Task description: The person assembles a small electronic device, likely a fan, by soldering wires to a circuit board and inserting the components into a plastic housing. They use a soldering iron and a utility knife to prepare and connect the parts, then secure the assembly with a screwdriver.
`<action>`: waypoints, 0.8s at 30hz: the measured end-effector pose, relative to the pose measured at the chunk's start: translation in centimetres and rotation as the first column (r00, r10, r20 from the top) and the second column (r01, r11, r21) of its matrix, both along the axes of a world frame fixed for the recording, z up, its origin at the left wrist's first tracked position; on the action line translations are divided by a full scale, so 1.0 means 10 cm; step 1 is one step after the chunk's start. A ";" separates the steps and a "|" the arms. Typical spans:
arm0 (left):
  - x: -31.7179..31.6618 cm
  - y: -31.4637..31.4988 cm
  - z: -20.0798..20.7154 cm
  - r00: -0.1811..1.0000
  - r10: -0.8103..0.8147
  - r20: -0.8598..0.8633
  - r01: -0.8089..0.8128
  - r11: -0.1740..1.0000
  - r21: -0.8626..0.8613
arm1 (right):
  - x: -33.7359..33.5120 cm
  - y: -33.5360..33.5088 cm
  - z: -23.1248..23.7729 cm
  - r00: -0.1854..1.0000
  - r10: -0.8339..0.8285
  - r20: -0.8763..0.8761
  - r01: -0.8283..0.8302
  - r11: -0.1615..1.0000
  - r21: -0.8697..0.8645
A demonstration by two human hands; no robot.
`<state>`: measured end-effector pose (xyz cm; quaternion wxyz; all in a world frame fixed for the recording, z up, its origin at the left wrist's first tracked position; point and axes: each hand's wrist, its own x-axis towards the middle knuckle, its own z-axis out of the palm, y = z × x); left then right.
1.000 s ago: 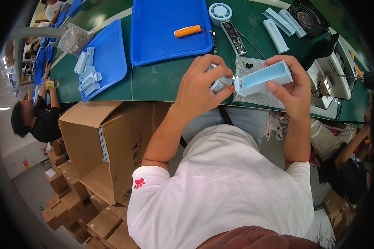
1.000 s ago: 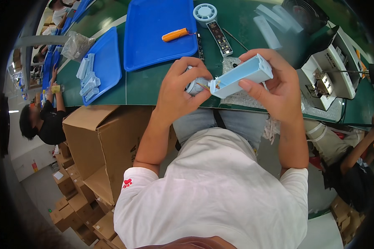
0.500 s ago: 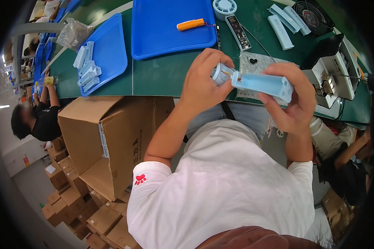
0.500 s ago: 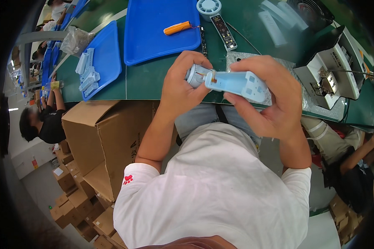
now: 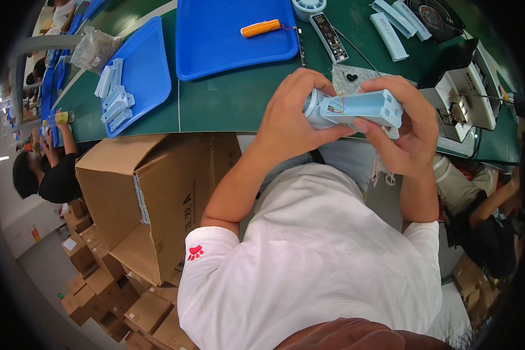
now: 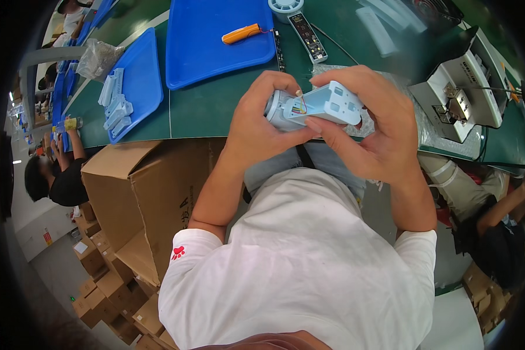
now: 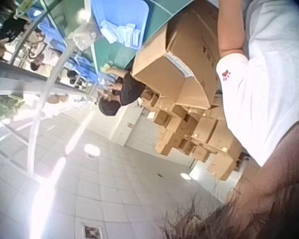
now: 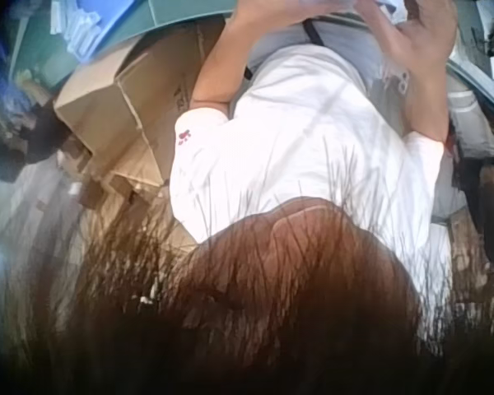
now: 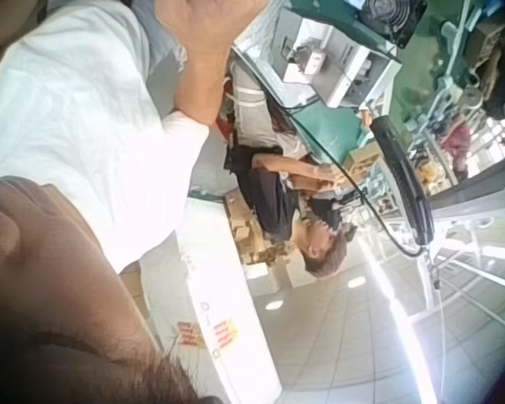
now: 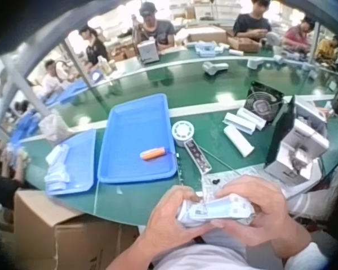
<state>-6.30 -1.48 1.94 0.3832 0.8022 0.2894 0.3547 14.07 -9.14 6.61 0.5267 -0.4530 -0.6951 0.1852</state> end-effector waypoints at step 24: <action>0.10 -0.13 -0.22 0.994 -0.026 0.107 0.021 0.999 0.048 | -0.04 -0.16 0.07 0.994 -0.032 0.107 0.029 0.999 0.032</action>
